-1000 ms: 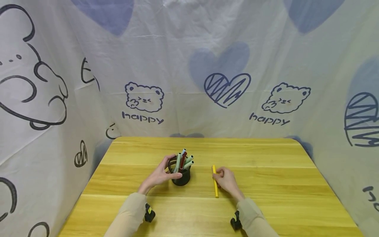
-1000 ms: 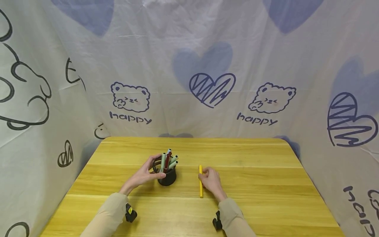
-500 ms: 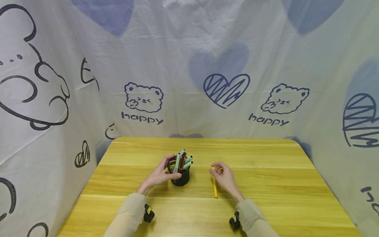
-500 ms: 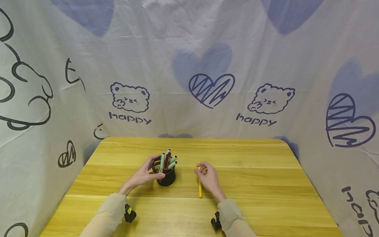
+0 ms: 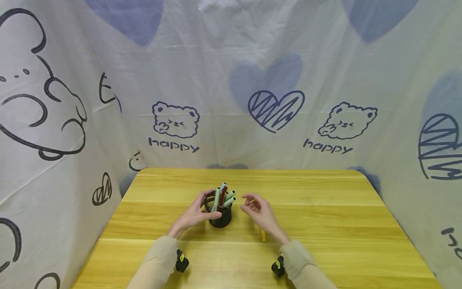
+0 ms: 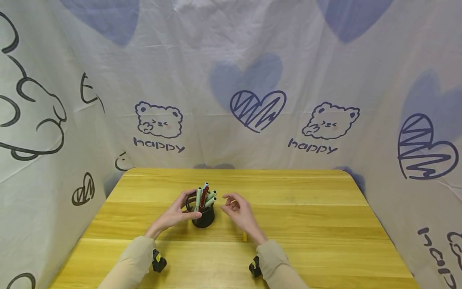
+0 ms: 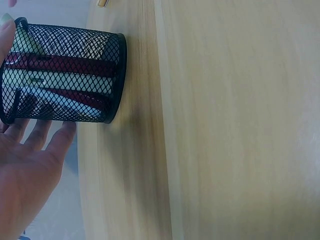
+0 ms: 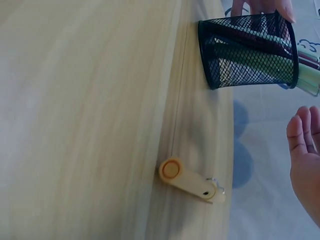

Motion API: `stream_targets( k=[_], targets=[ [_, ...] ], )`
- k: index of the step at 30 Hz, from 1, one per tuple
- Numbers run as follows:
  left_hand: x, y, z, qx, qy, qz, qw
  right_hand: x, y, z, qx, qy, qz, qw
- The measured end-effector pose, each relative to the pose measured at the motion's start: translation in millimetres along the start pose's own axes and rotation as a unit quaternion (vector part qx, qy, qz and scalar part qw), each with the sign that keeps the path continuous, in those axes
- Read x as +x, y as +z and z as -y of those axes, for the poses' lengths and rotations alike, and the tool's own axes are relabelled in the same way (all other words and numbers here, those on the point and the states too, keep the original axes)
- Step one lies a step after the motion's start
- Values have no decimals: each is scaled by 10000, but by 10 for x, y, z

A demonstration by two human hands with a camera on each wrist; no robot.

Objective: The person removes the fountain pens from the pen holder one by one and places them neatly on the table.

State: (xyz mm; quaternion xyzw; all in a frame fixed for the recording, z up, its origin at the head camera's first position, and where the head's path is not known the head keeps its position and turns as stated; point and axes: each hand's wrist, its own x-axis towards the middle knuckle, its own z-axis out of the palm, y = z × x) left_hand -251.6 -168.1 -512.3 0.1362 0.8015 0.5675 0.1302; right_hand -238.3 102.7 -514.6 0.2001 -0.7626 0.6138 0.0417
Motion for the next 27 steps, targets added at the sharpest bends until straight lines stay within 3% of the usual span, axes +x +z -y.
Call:
stream_targets(
  k=[9, 19, 27],
  targets=[
    [-1, -3, -7, -41, 71, 35, 10000, 53, 79, 25, 132, -297, 224, 9992],
    [-14, -12, -7, 9, 83, 63, 9999, 94, 153, 62, -34, -103, 277, 9996],
    [-20, -20, -6, 40, 87, 87, 9999, 75, 161, 411, 42, 47, 407, 9992]
  ],
)
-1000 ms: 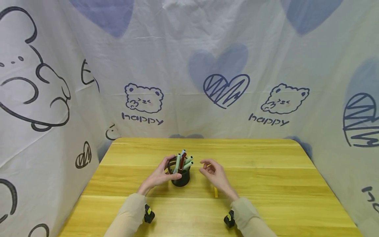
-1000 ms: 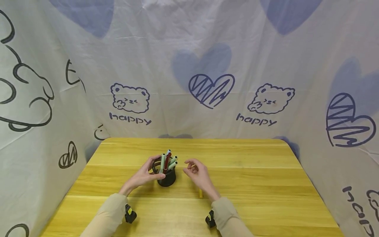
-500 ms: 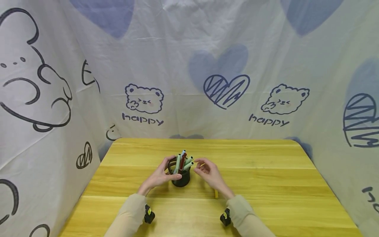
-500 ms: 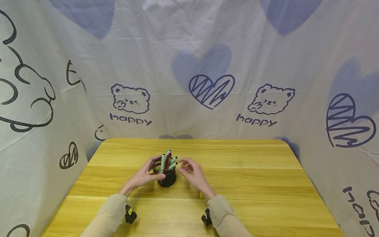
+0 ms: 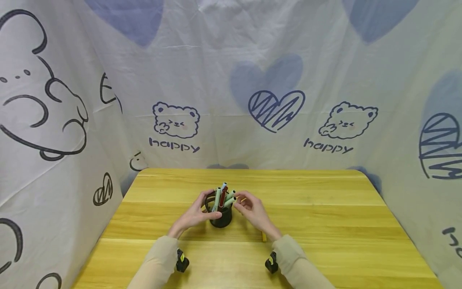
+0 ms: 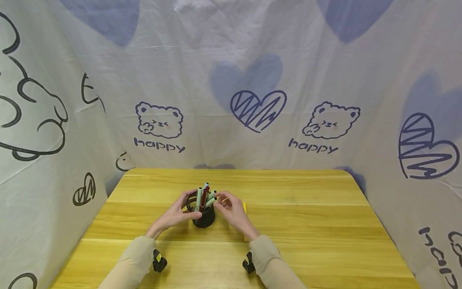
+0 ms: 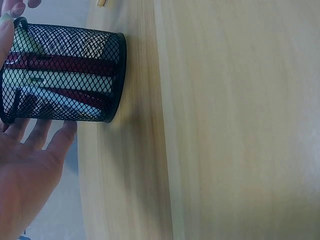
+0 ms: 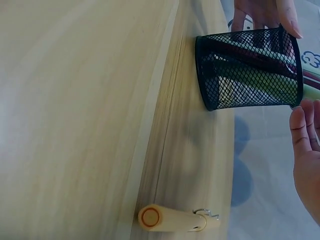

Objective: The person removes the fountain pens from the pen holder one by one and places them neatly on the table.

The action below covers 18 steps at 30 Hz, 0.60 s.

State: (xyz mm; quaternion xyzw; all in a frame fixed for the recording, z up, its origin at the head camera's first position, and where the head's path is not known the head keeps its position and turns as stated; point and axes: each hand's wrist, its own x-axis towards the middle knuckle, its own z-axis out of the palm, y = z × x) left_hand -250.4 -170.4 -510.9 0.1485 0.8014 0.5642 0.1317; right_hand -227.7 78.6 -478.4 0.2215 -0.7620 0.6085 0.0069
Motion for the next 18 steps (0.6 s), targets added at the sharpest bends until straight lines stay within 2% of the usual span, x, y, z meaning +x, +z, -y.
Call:
stream_targets(
  k=[2, 9, 18],
  targets=[
    [2, -1, -1, -16, 6, 9, 10000, 5, 8, 36, 44, 8, 5, 10000],
    [17, 4, 18, -43, -6, 12, 10000, 120, 66, -324, -59, -37, -28, 10000],
    [18, 8, 15, -92, 11, 30, 10000, 150, 77, -338, -465, -64, 55, 9989]
  ],
)
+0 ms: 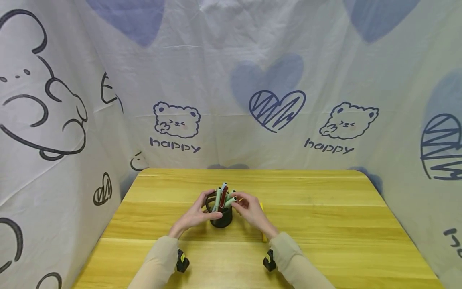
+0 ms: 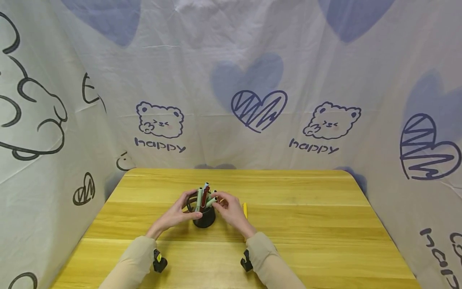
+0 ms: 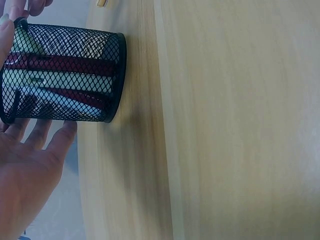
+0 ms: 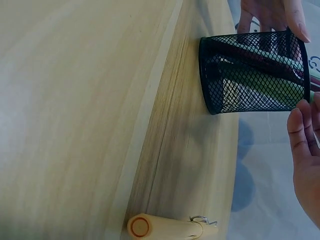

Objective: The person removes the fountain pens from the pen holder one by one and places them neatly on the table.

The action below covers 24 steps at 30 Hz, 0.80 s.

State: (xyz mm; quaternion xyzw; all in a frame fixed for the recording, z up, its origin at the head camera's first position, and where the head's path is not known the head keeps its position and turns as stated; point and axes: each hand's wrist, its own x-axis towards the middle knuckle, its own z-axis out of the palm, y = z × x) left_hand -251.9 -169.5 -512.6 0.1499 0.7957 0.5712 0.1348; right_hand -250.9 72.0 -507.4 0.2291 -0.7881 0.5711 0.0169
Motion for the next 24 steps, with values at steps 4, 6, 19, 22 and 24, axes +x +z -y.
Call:
stream_targets(
  k=[4, 6, 19, 22, 24],
  targets=[
    [6, -3, 7, 9, 19, 8, 10000, 17, 1, -3, -208, -108, -5, 9997],
    [10, -5, 12, 25, 32, 5, 10000, 25, -1, -8, -289, -182, -2, 9994],
    [14, -8, 19, 90, -59, -53, 9999, 31, -11, 5, -294, -397, -516, 9974],
    [17, -7, 22, 61, -64, -42, 10000, 25, -8, 18, -349, -569, -661, 9956],
    [18, -5, 19, 46, -65, -27, 10000, 19, -4, 29, -406, -740, -767, 9935]
  ],
)
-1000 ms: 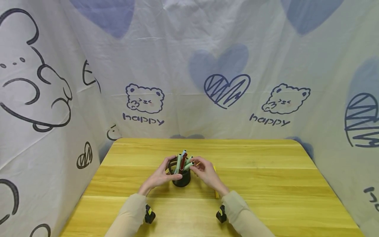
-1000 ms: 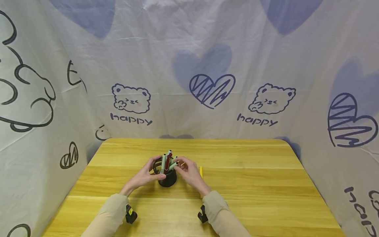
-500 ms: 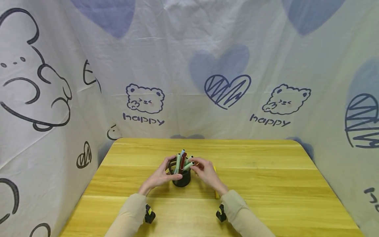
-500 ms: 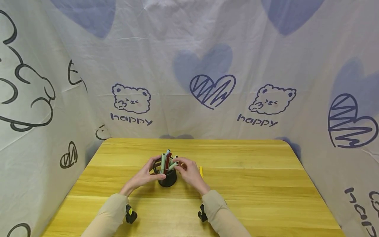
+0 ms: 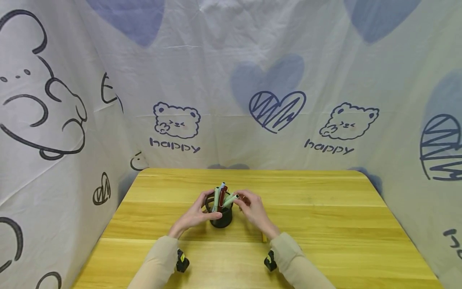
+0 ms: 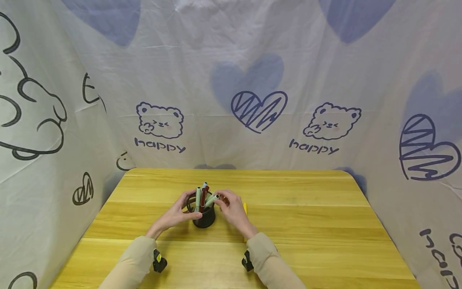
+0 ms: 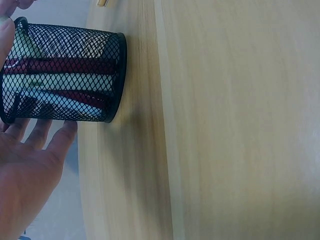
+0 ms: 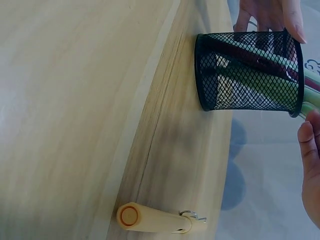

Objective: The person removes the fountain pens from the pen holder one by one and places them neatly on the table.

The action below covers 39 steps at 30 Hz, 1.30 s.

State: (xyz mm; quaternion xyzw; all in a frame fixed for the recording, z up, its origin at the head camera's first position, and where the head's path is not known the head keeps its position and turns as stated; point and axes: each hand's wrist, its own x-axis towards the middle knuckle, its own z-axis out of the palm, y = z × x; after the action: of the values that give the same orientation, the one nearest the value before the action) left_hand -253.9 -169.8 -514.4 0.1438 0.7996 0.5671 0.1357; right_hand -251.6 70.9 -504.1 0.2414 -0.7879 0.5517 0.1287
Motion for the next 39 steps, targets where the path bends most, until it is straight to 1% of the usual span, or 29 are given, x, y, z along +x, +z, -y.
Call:
stream_targets(
  k=[2, 4, 7, 10, 14, 18, 21, 22, 24, 25, 29, 32, 36, 39],
  targets=[
    [0, 3, -5, -8, 2, 22, 10000, 2, 1, 10, -71, -204, -160, 9996],
    [0, 5, -8, -23, 9, 36, 10000, 6, 0, 25, -84, -303, -313, 9990],
    [-2, 7, -14, -45, 22, 25, 10000, 17, -8, 53, 24, -300, -486, 9984],
    [-4, 8, -21, -65, 42, 10, 10000, 25, -19, 79, 121, -192, -584, 9980],
    [-8, 10, -31, -91, 50, 27, 9999, 29, -34, 132, 19, -202, -686, 9974],
    [-13, 11, -39, -111, 64, 40, 9999, 25, -88, 318, 13, -358, -719, 9968],
    [-16, 12, -42, -128, 79, 43, 9999, 22, -140, 476, 217, -417, -744, 9961],
    [-16, 13, -41, -129, 96, 45, 9999, 22, -153, 510, 332, -398, -757, 9958],
    [-15, 13, -41, -138, 94, 47, 9998, 23, -170, 542, 611, -193, -737, 9952],
    [-16, 13, -42, -136, 101, 47, 9998, 25, -173, 544, 749, -67, -729, 9945],
    [-16, 12, -40, -113, 100, 57, 9999, 43, -145, 366, 1131, 180, -753, 9906],
    [-12, 13, -34, -107, 93, 67, 9999, 58, -131, 238, 1118, 50, -867, 9899],
    [-9, 13, -34, -106, 110, 64, 9999, 71, -160, 241, 1151, -26, -962, 9887],
    [-10, 11, -34, -118, 109, 68, 9998, 78, -181, 248, 1419, -31, -991, 9849]
  ],
)
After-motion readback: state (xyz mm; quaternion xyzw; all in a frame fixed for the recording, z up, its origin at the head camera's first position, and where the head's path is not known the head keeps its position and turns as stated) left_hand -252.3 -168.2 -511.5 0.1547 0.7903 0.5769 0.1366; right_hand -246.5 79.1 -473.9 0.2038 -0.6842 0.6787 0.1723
